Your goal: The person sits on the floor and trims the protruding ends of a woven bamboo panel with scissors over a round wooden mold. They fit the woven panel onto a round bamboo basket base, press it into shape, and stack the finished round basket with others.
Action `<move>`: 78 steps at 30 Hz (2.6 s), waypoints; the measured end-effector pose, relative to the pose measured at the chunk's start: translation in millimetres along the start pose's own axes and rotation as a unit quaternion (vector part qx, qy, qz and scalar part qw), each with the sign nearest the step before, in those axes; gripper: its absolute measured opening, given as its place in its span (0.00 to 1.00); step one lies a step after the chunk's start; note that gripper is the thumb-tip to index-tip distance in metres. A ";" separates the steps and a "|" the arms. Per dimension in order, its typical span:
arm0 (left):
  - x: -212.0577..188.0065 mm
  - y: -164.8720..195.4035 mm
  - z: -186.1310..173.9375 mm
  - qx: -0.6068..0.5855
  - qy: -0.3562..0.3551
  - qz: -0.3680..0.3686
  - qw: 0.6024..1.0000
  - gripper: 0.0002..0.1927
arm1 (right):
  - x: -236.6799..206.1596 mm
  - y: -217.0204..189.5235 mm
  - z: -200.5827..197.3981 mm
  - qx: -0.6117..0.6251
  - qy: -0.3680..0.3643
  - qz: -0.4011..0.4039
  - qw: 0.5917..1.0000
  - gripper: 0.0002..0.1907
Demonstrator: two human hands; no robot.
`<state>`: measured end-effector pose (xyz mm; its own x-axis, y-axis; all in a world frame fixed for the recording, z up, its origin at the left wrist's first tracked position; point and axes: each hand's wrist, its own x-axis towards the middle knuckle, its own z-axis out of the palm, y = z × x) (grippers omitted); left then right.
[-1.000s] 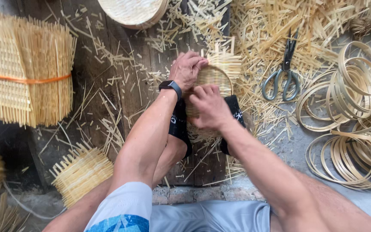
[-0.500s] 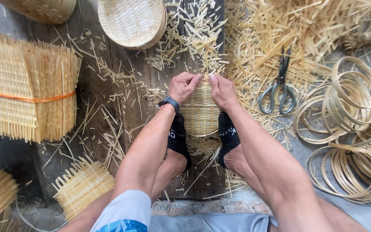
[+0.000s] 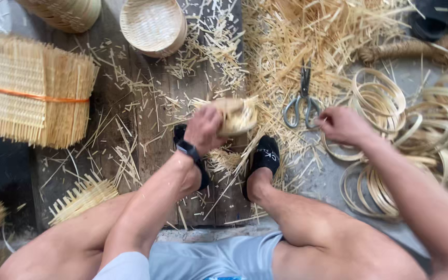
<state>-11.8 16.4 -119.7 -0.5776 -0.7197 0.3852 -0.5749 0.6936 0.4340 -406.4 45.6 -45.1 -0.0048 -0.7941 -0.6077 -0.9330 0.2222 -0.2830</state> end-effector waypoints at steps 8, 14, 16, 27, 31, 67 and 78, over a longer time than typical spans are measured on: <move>-78.1 -34.5 -23.6 0.175 -0.262 0.090 0.945 0.24 | 89.6 19.0 121.5 0.007 0.315 0.034 0.948 0.37; -28.7 4.7 19.7 0.007 -0.164 -0.284 0.945 0.54 | 113.2 25.4 128.5 0.196 0.190 0.172 0.946 0.42; -16.7 24.6 41.3 0.038 -0.098 -0.308 0.945 0.59 | 115.9 33.6 124.8 0.233 0.130 0.202 0.942 0.30; 8.9 -0.7 45.9 -0.011 -0.138 -0.176 0.975 0.55 | 49.5 17.2 120.3 0.275 0.062 0.191 0.940 0.27; 12.6 -2.6 46.4 0.096 -0.183 -0.168 0.964 0.66 | 45.0 -6.2 111.5 0.015 0.154 -0.039 0.987 0.32; -5.8 -16.0 44.7 -0.021 -0.173 -0.134 0.975 0.58 | 128.1 -35.3 125.4 -0.247 0.184 -0.126 0.943 0.17; 2.9 -29.6 25.1 0.012 -0.254 -0.056 0.965 0.60 | 139.5 -47.0 139.9 -0.213 0.224 -0.157 0.938 0.18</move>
<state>-11.0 -5.4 -151.8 -0.7169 -0.6875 -0.1158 -0.6606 0.6167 0.4281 -312.8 3.5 -220.4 0.2333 -0.9616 -0.1444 -0.9722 -0.2334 -0.0166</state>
